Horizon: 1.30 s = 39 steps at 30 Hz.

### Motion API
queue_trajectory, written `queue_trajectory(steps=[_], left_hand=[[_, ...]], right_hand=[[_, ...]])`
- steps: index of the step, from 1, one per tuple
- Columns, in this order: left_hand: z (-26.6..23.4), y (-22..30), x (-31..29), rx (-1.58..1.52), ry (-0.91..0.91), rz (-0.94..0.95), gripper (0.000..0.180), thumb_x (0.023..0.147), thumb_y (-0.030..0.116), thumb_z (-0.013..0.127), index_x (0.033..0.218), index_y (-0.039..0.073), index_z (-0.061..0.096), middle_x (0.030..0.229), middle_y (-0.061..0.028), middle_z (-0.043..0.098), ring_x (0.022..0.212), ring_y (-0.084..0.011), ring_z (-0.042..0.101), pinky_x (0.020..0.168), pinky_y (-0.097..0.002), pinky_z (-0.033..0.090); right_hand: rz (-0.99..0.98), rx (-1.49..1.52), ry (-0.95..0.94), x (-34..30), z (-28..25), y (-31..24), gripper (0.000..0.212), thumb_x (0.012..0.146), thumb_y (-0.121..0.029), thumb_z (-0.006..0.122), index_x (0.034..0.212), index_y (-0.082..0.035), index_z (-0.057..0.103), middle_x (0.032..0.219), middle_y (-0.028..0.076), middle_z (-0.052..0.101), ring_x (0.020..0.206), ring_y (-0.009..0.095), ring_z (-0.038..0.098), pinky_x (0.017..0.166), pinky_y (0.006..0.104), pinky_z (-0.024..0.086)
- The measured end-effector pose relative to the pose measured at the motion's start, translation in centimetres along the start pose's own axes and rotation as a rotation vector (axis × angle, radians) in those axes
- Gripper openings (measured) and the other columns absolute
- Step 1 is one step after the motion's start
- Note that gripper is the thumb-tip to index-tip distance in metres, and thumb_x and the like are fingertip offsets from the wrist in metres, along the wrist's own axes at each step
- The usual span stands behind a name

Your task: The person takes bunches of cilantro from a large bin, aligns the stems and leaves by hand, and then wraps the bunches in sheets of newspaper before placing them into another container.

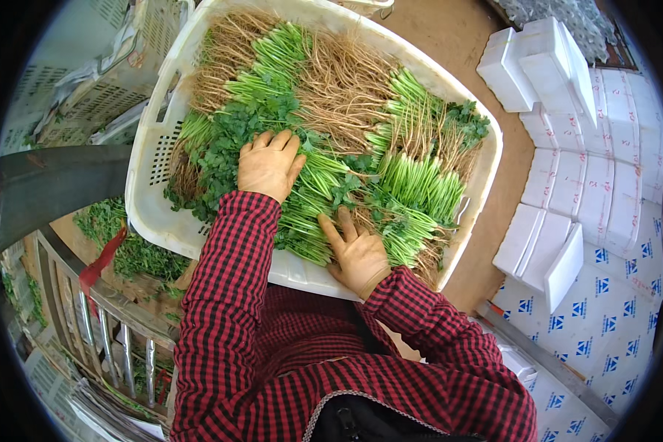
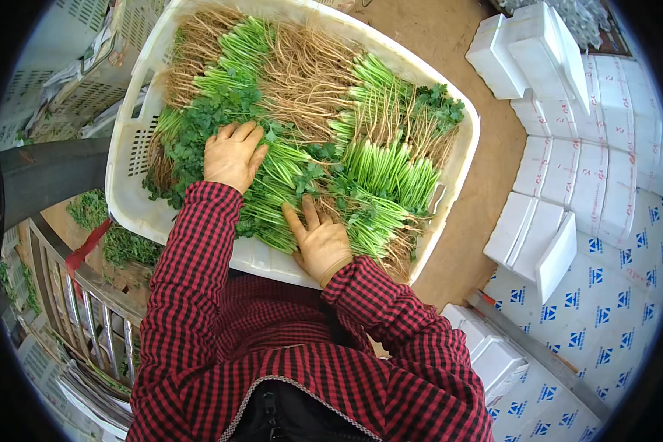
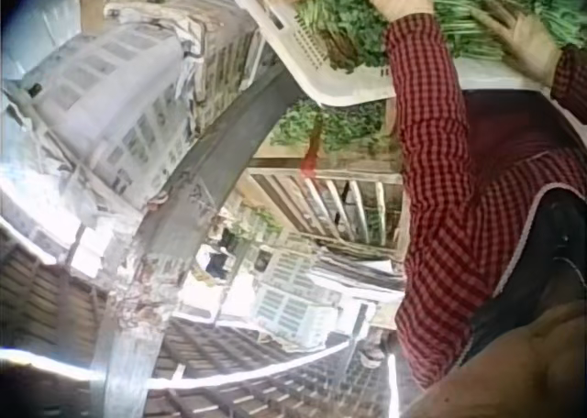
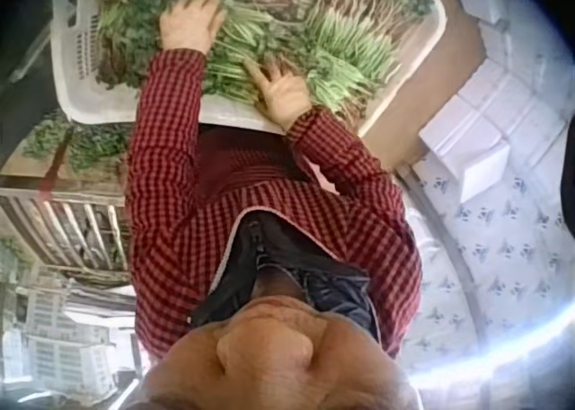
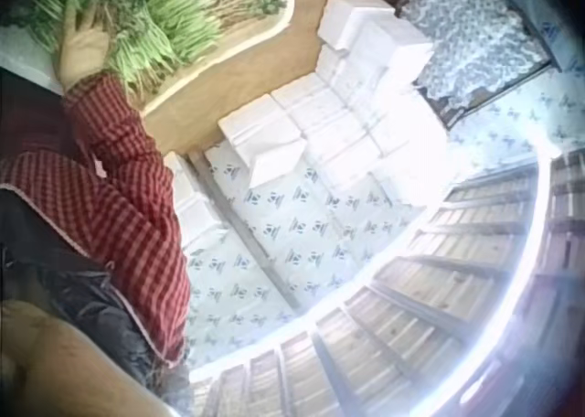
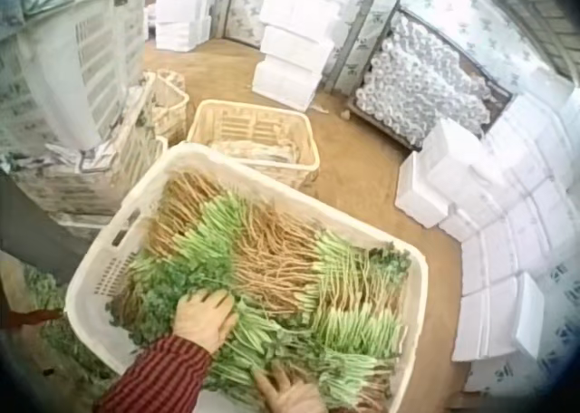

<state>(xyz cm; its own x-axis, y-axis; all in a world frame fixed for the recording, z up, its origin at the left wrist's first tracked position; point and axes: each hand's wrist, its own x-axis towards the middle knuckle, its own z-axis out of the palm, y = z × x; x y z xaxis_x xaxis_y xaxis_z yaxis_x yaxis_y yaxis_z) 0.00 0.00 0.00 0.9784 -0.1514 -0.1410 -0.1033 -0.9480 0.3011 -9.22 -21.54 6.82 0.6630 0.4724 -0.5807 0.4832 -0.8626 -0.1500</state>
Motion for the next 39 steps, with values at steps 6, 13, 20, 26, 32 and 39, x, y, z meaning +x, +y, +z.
queue_trajectory(steps=[6,13,20,26,32,39], left_hand=[[-0.7,-0.6,-0.3,-0.056,0.025,0.041,0.037,0.099,0.032,0.063,0.13,0.013,0.063,0.138,-0.0039,0.062,0.128,-0.0285,0.056,0.104,-0.048,0.046],[0.4,-0.6,-0.2,-0.06,0.121,0.049,0.035,0.098,0.032,0.065,0.127,0.011,0.064,0.135,-0.0031,0.063,0.124,-0.0278,0.057,0.102,-0.0464,0.047],[-0.4,-1.6,-2.1,-0.299,0.273,0.037,0.043,0.099,0.023,0.066,0.139,0.009,0.061,0.154,-0.0094,0.052,0.141,-0.0335,0.046,0.118,-0.0506,0.037],[-7.7,3.5,-13.2,-1.427,0.529,-0.477,0.022,0.102,0.007,0.061,0.12,-0.004,0.063,0.119,-0.019,0.07,0.112,-0.0263,0.068,0.096,-0.0361,0.057],[-1.8,12.3,-18.3,-2.423,-0.407,-0.847,0.09,0.099,0.048,0.066,0.157,-0.002,0.018,0.161,-0.0275,0.026,0.144,-0.0403,0.039,0.12,-0.0529,0.035],[8.9,14.5,-9.0,-2.375,0.032,-0.912,0.076,0.097,0.05,0.068,0.142,-0.006,0.045,0.142,-0.0206,0.049,0.128,-0.0298,0.05,0.115,-0.0437,0.04]], right_hand=[[0.018,-0.057,0.074,1.3,1.3,-0.1,0.09,0.078,-0.018,0.073,0.16,-0.017,0.034,0.154,0.026,0.044,0.114,0.038,0.064,0.086,0.0451,0.057],[0.049,-0.017,0.37,2.7,4.2,0.8,0.078,0.082,-0.006,0.065,0.155,-0.015,0.04,0.135,0.016,0.057,0.108,0.038,0.064,0.079,0.0445,0.06],[0.153,0.192,0.16,3.6,-0.2,0.2,0.072,0.082,-0.006,0.069,0.149,-0.018,0.045,0.119,0.02,0.064,0.096,0.04,0.069,0.079,0.0501,0.058],[0.057,0.367,0.214,4.9,-6.3,1.9,0.06,0.083,-0.013,0.071,0.141,-0.009,0.053,0.114,0.025,0.071,0.104,0.041,0.069,0.091,0.0465,0.056],[0.115,0.255,-0.012,7.9,-10.7,2.6,0.068,0.075,-0.022,0.079,0.138,-0.007,0.056,0.1,0.025,0.074,0.094,0.039,0.073,0.085,0.0424,0.059],[0.112,0.4,-0.023,5.2,-6.5,2.7,0.082,0.078,-0.014,0.076,0.153,-0.007,0.043,0.134,0.03,0.062,0.111,0.041,0.068,0.094,0.0429,0.056]])
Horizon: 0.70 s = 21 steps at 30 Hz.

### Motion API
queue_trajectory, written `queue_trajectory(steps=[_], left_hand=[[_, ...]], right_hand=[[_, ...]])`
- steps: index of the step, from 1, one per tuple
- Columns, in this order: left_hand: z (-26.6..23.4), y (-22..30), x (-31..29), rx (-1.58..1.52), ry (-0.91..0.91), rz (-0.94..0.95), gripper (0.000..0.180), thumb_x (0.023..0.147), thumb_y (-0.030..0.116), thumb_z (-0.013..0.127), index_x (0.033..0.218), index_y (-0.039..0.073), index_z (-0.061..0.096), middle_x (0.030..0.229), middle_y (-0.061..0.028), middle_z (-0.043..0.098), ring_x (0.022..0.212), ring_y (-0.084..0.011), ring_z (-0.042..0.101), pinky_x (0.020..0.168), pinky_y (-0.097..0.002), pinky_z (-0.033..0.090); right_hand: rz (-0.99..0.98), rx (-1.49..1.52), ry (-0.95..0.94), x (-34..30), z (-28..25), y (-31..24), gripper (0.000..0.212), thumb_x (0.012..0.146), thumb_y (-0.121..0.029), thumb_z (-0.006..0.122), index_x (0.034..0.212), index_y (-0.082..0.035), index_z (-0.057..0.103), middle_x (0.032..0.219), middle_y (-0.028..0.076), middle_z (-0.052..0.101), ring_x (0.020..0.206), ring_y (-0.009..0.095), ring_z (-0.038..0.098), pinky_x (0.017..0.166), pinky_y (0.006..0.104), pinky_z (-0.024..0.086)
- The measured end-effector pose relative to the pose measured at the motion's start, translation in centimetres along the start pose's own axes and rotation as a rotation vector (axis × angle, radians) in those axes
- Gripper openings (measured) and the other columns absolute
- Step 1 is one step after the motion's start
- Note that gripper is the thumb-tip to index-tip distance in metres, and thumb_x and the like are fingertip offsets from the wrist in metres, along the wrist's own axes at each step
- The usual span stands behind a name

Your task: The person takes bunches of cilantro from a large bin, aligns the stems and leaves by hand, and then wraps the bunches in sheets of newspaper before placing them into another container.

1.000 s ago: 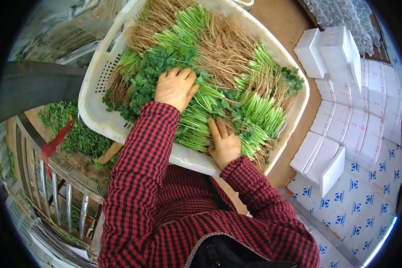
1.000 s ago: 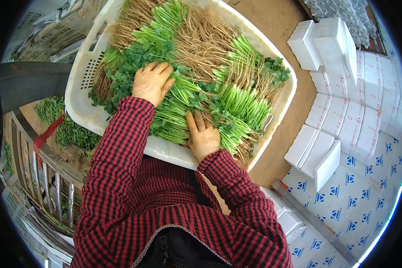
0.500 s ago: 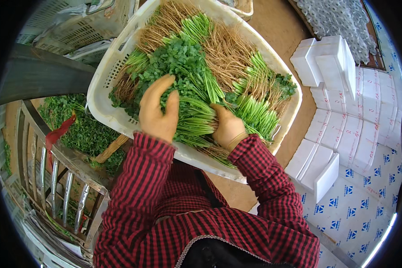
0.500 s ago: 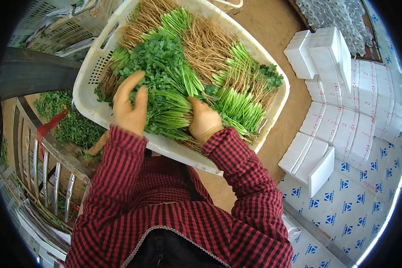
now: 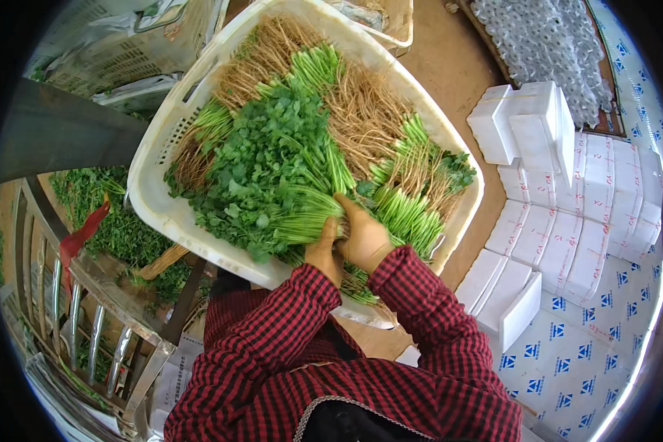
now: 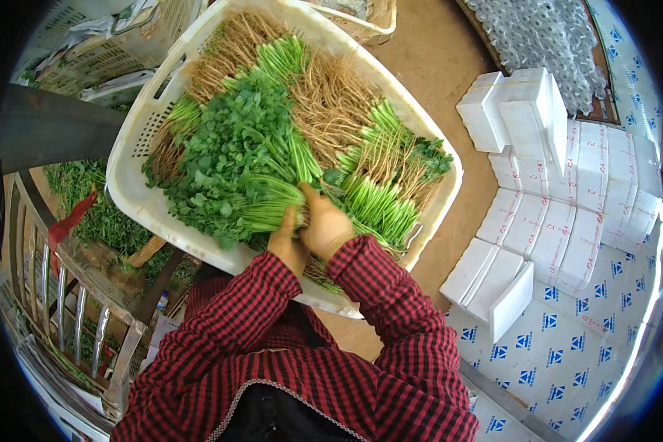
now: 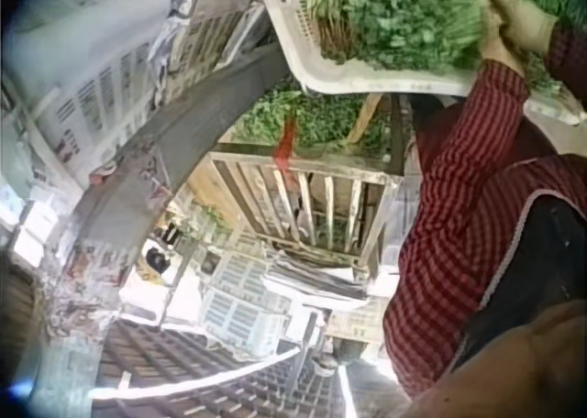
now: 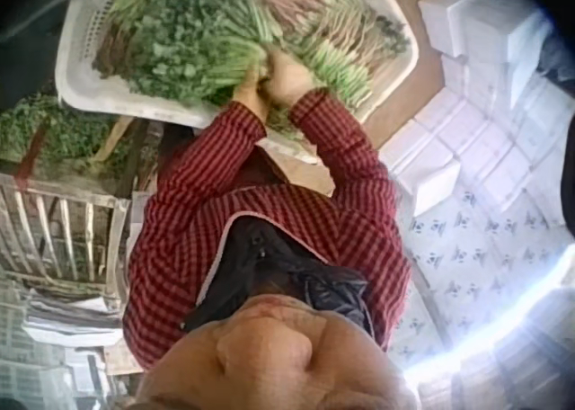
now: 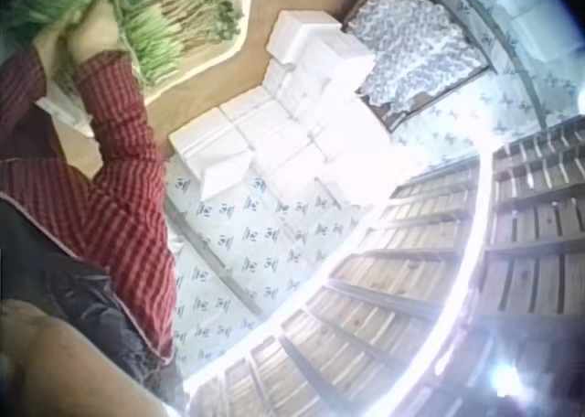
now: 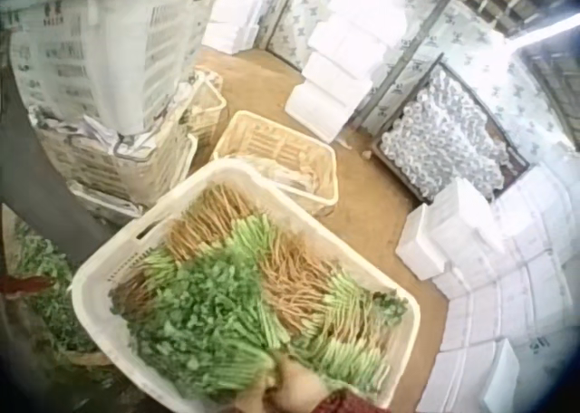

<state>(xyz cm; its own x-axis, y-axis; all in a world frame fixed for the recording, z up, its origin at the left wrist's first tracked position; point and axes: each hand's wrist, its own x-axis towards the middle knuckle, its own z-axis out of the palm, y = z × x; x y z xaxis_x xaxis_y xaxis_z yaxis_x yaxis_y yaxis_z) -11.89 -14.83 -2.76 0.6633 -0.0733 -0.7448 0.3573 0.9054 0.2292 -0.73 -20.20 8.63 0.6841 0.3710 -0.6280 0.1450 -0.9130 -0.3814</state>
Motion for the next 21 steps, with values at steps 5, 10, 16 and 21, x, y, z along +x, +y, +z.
queue_trajectory(steps=[5,10,16,21], left_hand=[[-1.0,1.0,-3.1,0.515,0.107,0.159,0.054,0.102,0.031,0.068,0.141,-0.003,0.054,0.139,-0.0149,0.058,0.123,-0.0235,0.057,0.111,-0.0408,0.045],[-2.7,-0.1,-3.3,1.125,0.113,0.434,0.062,0.095,-0.005,0.065,0.152,0.01,0.045,0.131,-0.017,0.065,0.115,-0.024,0.064,0.101,-0.0368,0.052],[-5.8,-1.4,-0.1,0.491,-0.04,0.063,0.082,0.087,-0.013,0.06,0.16,0.015,0.036,0.145,-0.0222,0.056,0.131,-0.0255,0.057,0.109,-0.033,0.044],[-1.6,0.6,-0.8,-0.436,-0.087,-0.085,0.064,0.099,0.029,0.066,0.153,0.005,0.042,0.154,-0.0153,0.047,0.139,-0.0326,0.045,0.122,-0.048,0.03]], right_hand=[[-0.131,0.229,0.102,-1.7,-2.5,2.3,0.069,0.087,-0.026,0.079,0.147,-0.004,0.052,0.126,0.026,0.068,0.109,0.035,0.071,0.092,0.0415,0.058],[0.131,0.247,0.312,3.3,1.1,5.1,0.044,0.096,-0.034,0.071,0.127,-0.003,0.067,0.114,0.024,0.072,0.103,0.037,0.072,0.09,0.0434,0.058],[0.207,0.252,-0.016,3.9,-0.7,4.7,0.071,0.098,-0.058,0.061,0.137,0.001,0.058,0.122,0.026,0.07,0.111,0.039,0.069,0.096,0.0444,0.055],[0.065,0.056,-0.145,5.8,-0.2,6.3,0.092,0.095,-0.076,0.047,0.136,0.005,0.058,0.122,0.03,0.068,0.113,0.044,0.066,0.097,0.047,0.053]])
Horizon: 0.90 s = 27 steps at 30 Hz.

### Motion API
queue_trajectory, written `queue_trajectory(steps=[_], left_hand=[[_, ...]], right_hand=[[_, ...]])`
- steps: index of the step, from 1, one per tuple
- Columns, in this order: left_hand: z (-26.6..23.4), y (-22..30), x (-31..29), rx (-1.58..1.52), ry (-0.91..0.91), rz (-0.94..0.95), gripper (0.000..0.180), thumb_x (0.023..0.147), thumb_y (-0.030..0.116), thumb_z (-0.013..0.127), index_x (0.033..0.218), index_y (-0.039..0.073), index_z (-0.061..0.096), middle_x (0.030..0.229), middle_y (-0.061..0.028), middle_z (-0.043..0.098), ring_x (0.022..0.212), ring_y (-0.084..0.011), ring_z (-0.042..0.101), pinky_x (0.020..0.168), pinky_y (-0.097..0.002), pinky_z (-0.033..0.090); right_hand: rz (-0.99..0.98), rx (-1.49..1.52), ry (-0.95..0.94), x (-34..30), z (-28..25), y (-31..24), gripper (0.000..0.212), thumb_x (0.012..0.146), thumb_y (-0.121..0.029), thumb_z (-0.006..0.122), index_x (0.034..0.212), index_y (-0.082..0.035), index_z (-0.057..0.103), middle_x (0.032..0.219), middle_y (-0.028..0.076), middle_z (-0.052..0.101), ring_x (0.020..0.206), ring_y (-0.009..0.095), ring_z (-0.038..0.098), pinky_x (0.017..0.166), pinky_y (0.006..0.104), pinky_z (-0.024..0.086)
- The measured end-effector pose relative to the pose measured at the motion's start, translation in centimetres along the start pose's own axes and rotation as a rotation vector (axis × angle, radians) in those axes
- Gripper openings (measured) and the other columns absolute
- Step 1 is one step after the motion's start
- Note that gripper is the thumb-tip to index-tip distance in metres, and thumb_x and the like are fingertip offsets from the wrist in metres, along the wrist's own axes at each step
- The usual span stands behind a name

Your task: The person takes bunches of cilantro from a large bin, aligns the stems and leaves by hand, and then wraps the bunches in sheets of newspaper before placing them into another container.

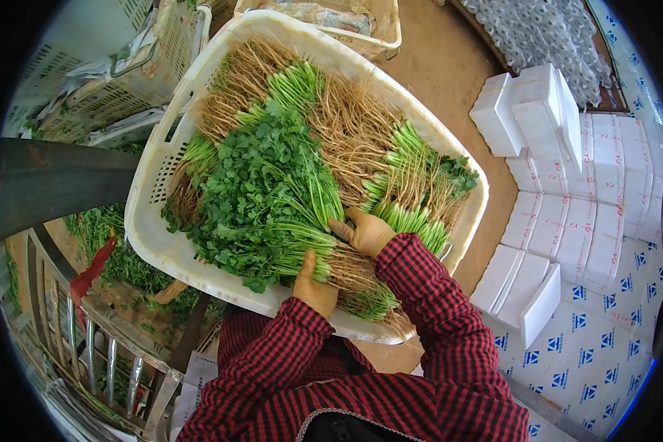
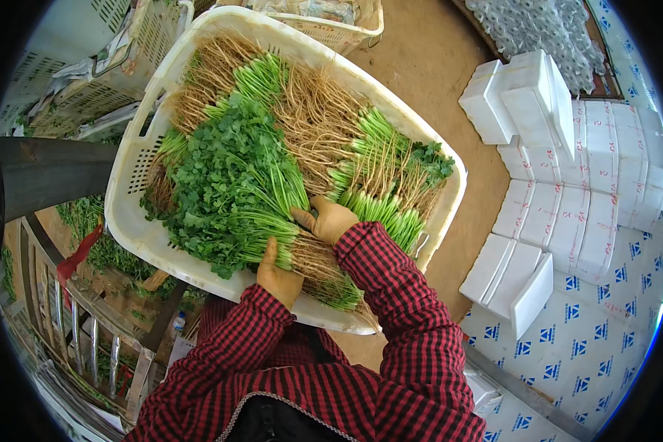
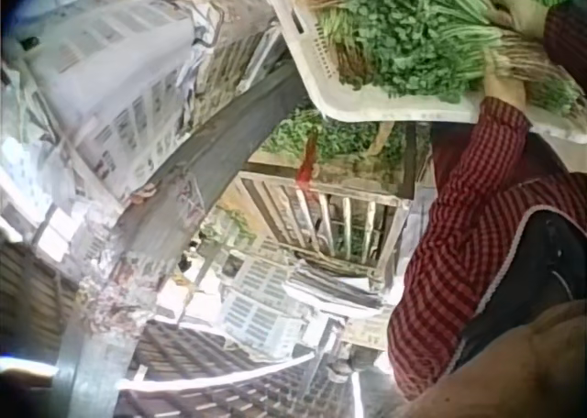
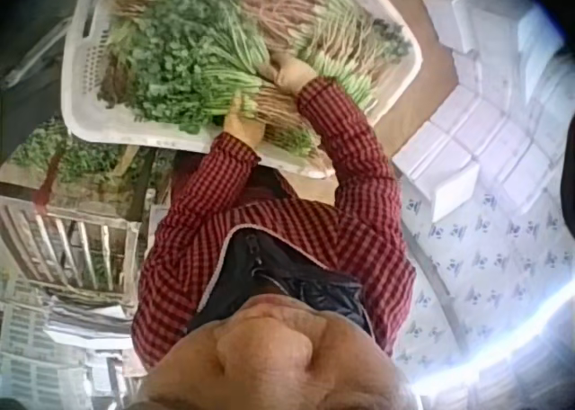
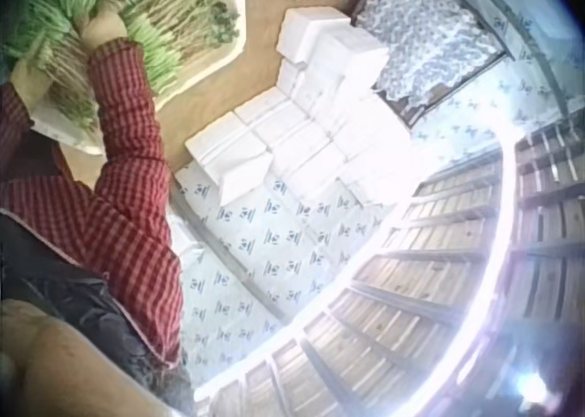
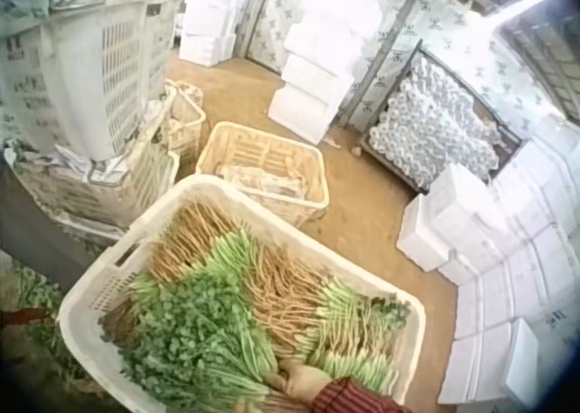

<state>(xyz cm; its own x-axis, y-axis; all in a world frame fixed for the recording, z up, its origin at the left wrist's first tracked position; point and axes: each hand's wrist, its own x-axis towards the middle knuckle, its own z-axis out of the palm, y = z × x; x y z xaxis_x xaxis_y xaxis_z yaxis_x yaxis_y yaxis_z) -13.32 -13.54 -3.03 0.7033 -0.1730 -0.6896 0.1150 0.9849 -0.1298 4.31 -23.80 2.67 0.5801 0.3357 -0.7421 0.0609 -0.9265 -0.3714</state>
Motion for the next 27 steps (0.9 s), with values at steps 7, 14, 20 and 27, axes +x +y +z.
queue_trajectory(steps=[7,14,20,27], left_hand=[[5.0,1.7,-2.2,-0.232,-0.029,-0.158,0.078,0.096,0.041,0.072,0.156,0.005,0.036,0.16,-0.0161,0.038,0.145,-0.0353,0.036,0.126,-0.0533,0.022],[3.9,1.3,-2.8,0.069,-0.261,-0.062,0.095,0.087,0.063,0.07,0.159,0.012,0.034,0.164,-0.0118,0.033,0.149,-0.0348,0.031,0.128,-0.0522,0.022],[7.4,0.9,-4.5,-0.157,-0.403,-0.086,0.113,0.071,0.069,0.078,0.159,0.015,0.033,0.16,-0.0093,0.038,0.148,-0.0319,0.033,0.126,-0.055,0.024],[7.6,1.4,-6.4,0.093,-0.332,0.047,0.079,0.094,0.057,0.067,0.156,0.02,0.037,0.166,-0.0046,0.031,0.152,-0.0285,0.029,0.128,-0.0489,0.025]], right_hand=[[-0.249,-0.313,0.097,-0.7,-2.5,-1.0,0.077,0.092,-0.073,0.055,0.112,0.0,0.073,0.115,0.026,0.067,0.105,0.043,0.062,0.092,0.05,0.051],[-0.364,0.204,0.156,-1.2,-2.3,0.9,0.107,0.087,-0.086,0.048,0.135,0.01,0.056,0.154,0.032,0.043,0.141,0.047,0.045,0.115,0.0487,0.04],[-0.256,0.267,0.079,-5.2,-2.5,-0.5,0.102,0.094,-0.068,0.058,0.149,0.014,0.031,0.113,0.035,0.066,0.107,0.046,0.067,0.088,0.0497,0.054],[-0.208,-0.672,0.368,-10.1,2.7,-7.6,0.076,0.1,-0.041,0.052,0.154,0.009,0.033,0.087,0.012,0.062,0.065,0.021,0.06,0.063,0.0377,0.051]])
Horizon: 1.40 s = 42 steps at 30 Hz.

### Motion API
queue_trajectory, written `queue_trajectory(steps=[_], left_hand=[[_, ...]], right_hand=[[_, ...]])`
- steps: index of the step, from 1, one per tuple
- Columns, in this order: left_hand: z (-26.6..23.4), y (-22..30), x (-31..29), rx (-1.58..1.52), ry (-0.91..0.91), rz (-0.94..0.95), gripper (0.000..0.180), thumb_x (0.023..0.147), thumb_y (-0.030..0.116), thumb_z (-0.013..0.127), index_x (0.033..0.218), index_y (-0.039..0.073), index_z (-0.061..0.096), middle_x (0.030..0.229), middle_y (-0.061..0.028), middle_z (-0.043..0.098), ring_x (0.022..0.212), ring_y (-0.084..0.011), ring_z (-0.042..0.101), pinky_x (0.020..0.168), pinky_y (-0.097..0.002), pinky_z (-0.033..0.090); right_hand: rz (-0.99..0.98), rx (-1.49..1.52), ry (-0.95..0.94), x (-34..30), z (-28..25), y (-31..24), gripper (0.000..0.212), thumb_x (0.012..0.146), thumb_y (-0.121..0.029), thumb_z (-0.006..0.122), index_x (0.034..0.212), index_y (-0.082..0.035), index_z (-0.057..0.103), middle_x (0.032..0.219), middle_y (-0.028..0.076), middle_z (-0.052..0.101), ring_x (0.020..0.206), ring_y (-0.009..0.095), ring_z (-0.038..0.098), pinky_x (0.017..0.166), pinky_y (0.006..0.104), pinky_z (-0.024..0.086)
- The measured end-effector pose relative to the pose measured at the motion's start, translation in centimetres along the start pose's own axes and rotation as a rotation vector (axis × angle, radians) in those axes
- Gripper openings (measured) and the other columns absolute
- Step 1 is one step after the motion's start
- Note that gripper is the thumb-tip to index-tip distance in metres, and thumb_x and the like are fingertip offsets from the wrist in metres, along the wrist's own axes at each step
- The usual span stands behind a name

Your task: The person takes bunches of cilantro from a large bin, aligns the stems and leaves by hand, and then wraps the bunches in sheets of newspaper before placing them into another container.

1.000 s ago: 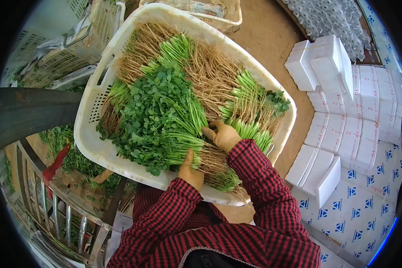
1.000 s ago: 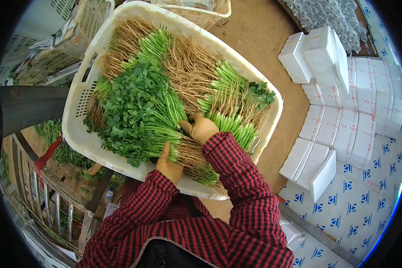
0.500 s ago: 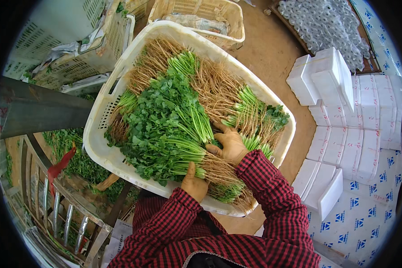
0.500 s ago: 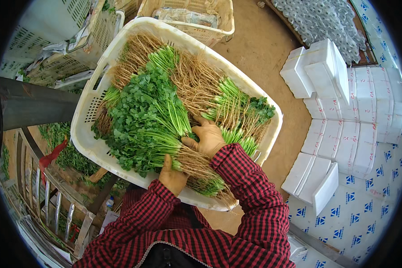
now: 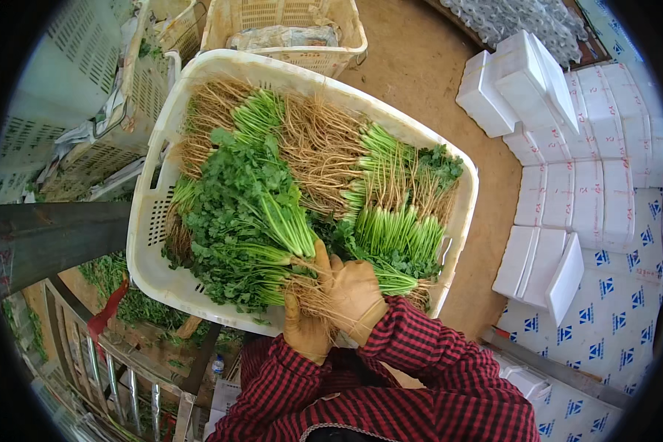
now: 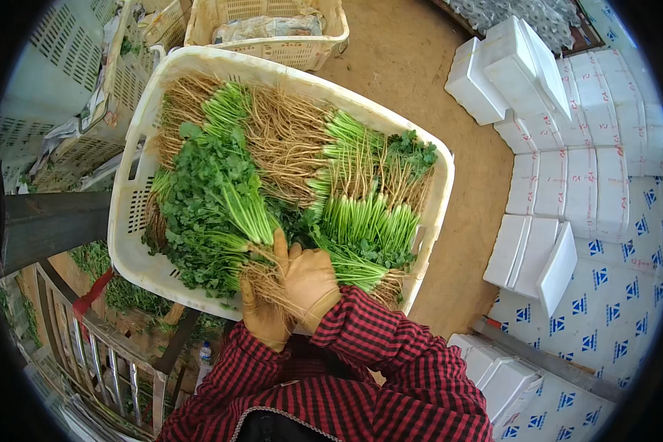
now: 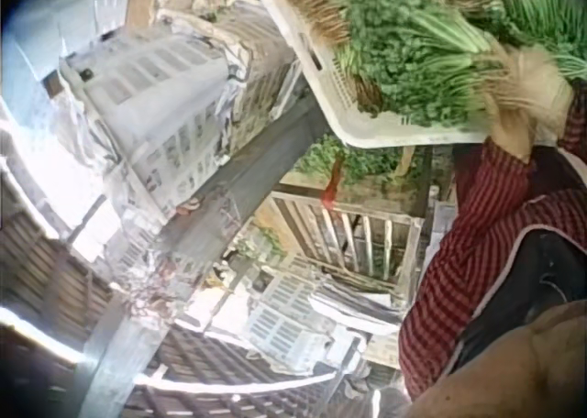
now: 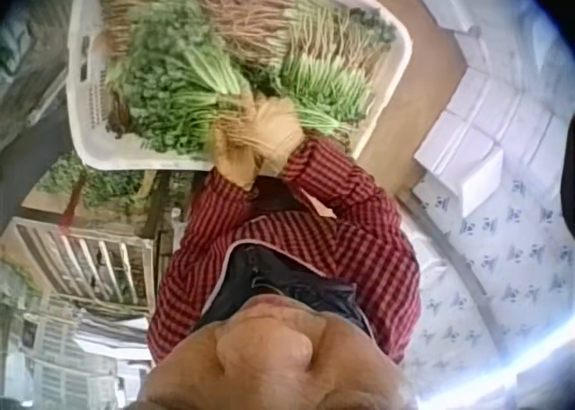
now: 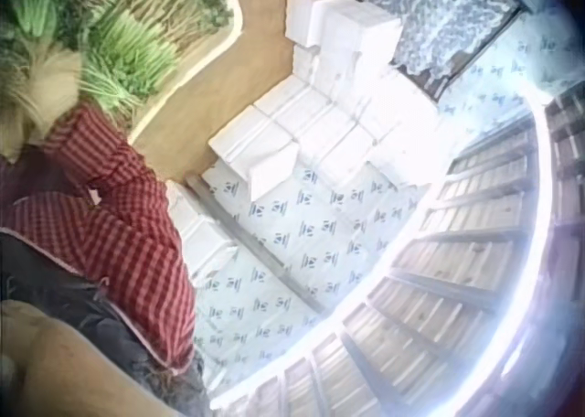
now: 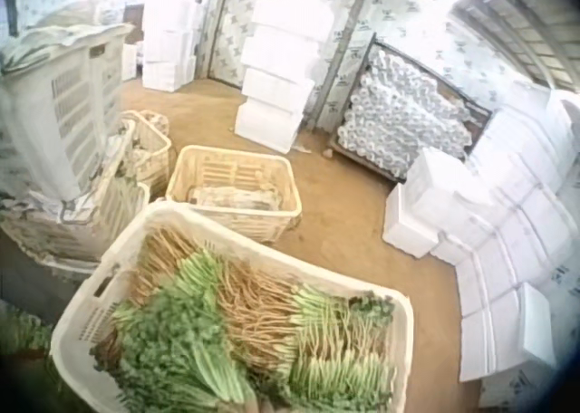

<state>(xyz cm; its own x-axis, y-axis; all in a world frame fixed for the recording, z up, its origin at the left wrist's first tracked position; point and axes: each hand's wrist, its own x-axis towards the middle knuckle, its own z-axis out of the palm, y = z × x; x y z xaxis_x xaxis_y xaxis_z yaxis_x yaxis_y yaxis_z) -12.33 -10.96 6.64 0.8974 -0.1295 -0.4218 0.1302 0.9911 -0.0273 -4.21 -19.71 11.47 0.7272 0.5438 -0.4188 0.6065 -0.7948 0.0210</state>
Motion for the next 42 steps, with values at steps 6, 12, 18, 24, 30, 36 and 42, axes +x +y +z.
queue_trajectory(steps=[6,12,18,24,30,36,42], left_hand=[[-0.3,0.6,-0.9,0.187,0.111,0.052,0.093,0.096,0.05,0.065,0.166,0.014,0.017,0.162,-0.0201,0.035,0.146,-0.0343,0.037,0.123,-0.0483,0.032],[-1.6,1.1,-1.6,0.02,0.17,-0.049,0.032,0.092,0.031,0.071,0.116,0.01,0.069,0.139,-0.0124,0.061,0.135,-0.0376,0.053,0.118,-0.0633,0.037],[-3.3,0.4,-1.4,-0.079,0.222,0.063,0.031,0.096,0.021,0.065,0.123,0.006,0.069,0.124,-0.0179,0.07,0.115,-0.0352,0.067,0.117,-0.0604,0.041],[-3.1,0.6,-1.3,-0.096,0.014,0.094,0.061,0.1,0.028,0.061,0.151,-0.001,0.043,0.141,-0.0318,0.054,0.118,-0.0371,0.066,0.111,-0.0571,0.05],[-2.0,1.6,-2.1,-0.143,-0.041,0.035,0.067,0.102,0.031,0.058,0.157,0.002,0.035,0.154,-0.032,0.04,0.137,-0.0421,0.052,0.114,-0.0582,0.048],[-0.6,2.0,-1.5,-0.076,-0.005,0.219,0.057,0.107,0.042,0.048,0.158,0.018,0.04,0.16,-0.0179,0.042,0.142,-0.0348,0.048,0.118,-0.0663,0.036],[-0.3,3.0,-1.9,-0.366,-0.026,0.134,0.05,0.103,0.032,0.061,0.145,0.008,0.056,0.148,-0.0197,0.054,0.133,-0.0345,0.057,0.109,-0.0465,0.055]], right_hand=[[0.0,0.09,-0.062,-0.4,-0.9,-2.8,0.073,0.092,-0.033,0.056,0.152,0.004,0.038,0.095,0.016,0.061,0.073,0.024,0.062,0.068,0.0382,0.046],[-0.122,0.343,0.072,-5.6,2.1,-1.9,0.054,0.094,-0.015,0.052,0.145,0.002,0.049,0.139,0.036,0.054,0.077,0.028,0.066,0.062,0.0375,0.054],[-0.347,0.428,-0.196,-9.0,-0.4,2.7,0.039,0.09,-0.017,0.06,0.128,-0.007,0.064,0.136,0.024,0.059,0.081,0.027,0.07,0.06,0.0364,0.059],[-0.364,0.684,0.127,-8.5,-2.6,9.4,0.101,0.071,-0.039,0.087,0.158,-0.017,0.04,0.158,0.02,0.042,0.136,0.042,0.051,0.111,0.0512,0.046],[-0.138,0.252,0.034,-8.2,9.3,6.7,0.072,0.088,-0.022,0.062,0.156,-0.019,0.041,0.164,0.009,0.037,0.152,0.034,0.032,0.127,0.0488,0.022],[-0.167,0.22,0.15,-10.0,12.5,7.9,0.051,0.09,-0.019,0.053,0.142,-0.015,0.055,0.163,0.006,0.04,0.153,0.028,0.033,0.127,0.0506,0.023],[-0.289,0.301,-0.305,-9.4,5.9,10.2,0.069,0.088,-0.03,0.07,0.152,-0.019,0.047,0.166,0.009,0.034,0.156,0.033,0.026,0.128,0.0524,0.02]])
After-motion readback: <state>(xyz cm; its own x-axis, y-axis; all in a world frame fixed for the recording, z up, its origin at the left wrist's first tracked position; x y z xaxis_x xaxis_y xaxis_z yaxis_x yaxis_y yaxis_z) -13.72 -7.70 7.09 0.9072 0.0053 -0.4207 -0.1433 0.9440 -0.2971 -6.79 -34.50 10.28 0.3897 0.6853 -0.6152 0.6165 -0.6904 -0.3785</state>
